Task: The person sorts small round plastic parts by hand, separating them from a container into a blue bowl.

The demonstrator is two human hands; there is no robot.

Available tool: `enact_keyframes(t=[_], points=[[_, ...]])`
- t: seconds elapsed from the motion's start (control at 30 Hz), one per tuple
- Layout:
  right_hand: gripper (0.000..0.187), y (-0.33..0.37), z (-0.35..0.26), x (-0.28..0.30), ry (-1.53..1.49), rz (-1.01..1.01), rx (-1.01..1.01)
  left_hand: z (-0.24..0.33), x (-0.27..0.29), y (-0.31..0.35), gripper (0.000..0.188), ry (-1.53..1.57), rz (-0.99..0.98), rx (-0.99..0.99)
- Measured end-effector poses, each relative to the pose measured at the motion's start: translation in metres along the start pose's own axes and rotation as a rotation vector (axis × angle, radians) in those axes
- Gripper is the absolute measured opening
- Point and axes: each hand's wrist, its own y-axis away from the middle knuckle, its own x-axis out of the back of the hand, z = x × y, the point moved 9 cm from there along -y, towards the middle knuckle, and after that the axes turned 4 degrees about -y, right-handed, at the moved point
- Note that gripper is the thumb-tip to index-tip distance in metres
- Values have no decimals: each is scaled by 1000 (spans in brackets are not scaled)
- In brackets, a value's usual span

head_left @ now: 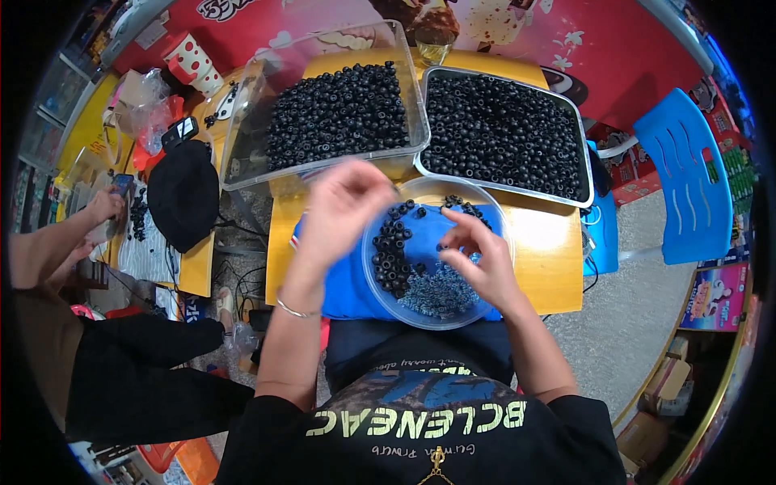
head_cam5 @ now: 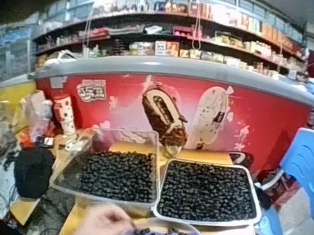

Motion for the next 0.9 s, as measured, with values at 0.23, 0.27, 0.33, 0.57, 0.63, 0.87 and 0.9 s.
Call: enact_keyframes(t=[0.23, 0.27, 0.33, 0.57, 0.63, 0.87, 0.9], points=[[13, -3, 23, 14, 291, 40, 22, 86, 28, -7, 16, -986, 414, -535], [11, -2, 26, 12, 358, 8, 31, 76, 13, -2, 14, -963, 308, -555], [9, 0, 30, 6, 418, -36, 42, 48, -19, 9, 12, -936, 84, -549], [7, 5, 19, -20, 707, -169, 131, -32, -73, 14, 25, -1050, -184, -426], [7, 7, 16, -30, 750, -201, 166, -52, -76, 11, 25, -1098, -232, -387], [16, 8, 28, -37, 879, -184, 107, -77, -82, 6, 21, -1204, -274, -284], [17, 8, 27, -37, 869, -188, 111, -76, -81, 7, 21, -1205, -274, -284]])
